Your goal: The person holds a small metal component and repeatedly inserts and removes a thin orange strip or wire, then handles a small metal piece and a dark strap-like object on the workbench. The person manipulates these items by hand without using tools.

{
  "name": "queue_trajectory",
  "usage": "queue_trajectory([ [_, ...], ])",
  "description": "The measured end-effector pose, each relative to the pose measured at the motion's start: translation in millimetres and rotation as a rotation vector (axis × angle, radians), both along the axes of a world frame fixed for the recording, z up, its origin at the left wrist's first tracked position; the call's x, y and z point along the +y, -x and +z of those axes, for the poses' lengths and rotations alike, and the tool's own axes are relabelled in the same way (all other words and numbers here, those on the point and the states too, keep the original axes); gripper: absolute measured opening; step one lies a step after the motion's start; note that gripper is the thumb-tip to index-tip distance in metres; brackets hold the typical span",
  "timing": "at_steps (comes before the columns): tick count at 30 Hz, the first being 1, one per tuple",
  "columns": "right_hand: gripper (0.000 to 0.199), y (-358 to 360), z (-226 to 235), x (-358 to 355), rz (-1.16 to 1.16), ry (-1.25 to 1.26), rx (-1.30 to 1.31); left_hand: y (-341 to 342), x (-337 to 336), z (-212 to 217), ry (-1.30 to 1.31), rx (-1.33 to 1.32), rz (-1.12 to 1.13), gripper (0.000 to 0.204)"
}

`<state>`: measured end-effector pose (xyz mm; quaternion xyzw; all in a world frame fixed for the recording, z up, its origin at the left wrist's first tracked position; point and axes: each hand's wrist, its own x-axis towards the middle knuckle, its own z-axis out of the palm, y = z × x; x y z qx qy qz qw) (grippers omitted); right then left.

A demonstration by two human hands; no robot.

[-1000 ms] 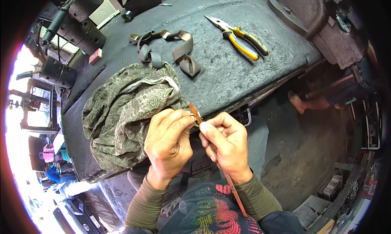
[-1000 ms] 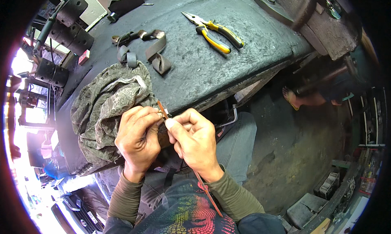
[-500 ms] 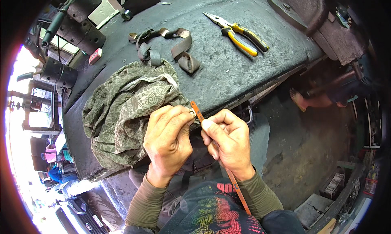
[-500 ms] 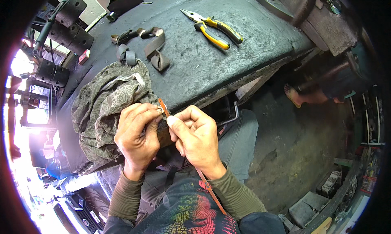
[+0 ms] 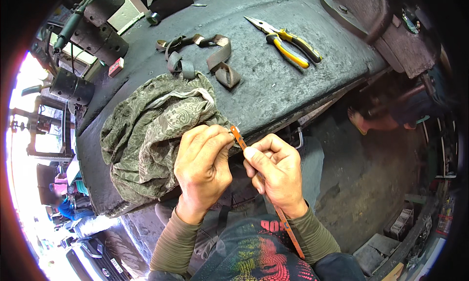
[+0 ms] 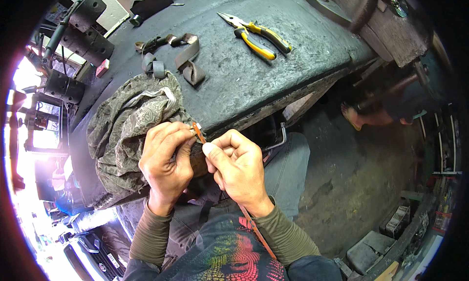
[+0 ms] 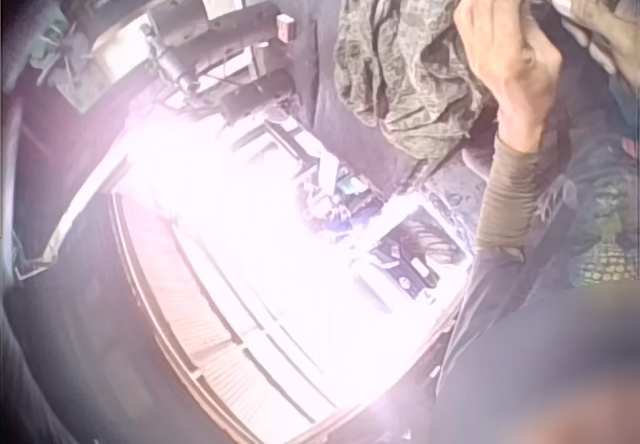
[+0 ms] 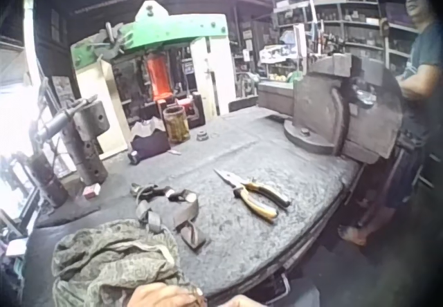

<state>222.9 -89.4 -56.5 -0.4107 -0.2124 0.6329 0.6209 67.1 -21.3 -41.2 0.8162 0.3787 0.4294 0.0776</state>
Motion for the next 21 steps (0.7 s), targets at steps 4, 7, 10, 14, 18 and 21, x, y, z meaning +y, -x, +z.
queue_trajectory([
  [4,0.014,2,-1,9,-0.021,-0.052,-0.026,-1,-1,0,-0.003,-0.016,-0.002,0.022],
  [7,0.014,5,-2,17,-0.009,-0.029,-0.063,-1,-1,0,-0.008,-0.012,-0.003,0.022],
  [10,0.014,5,2,8,-0.017,0.007,-0.106,0,-1,-1,-0.002,-0.016,-0.004,0.022],
  [14,0.014,2,6,-4,-0.015,0.025,-0.127,1,0,-3,-0.021,-0.028,0.0,0.023],
  [18,0.013,4,2,4,-0.021,-0.059,-0.089,-1,0,-3,-0.006,-0.037,-0.015,0.025],
  [21,0.014,4,4,2,-0.024,0.015,-0.137,0,-1,-2,0.0,-0.037,-0.008,0.025],
])
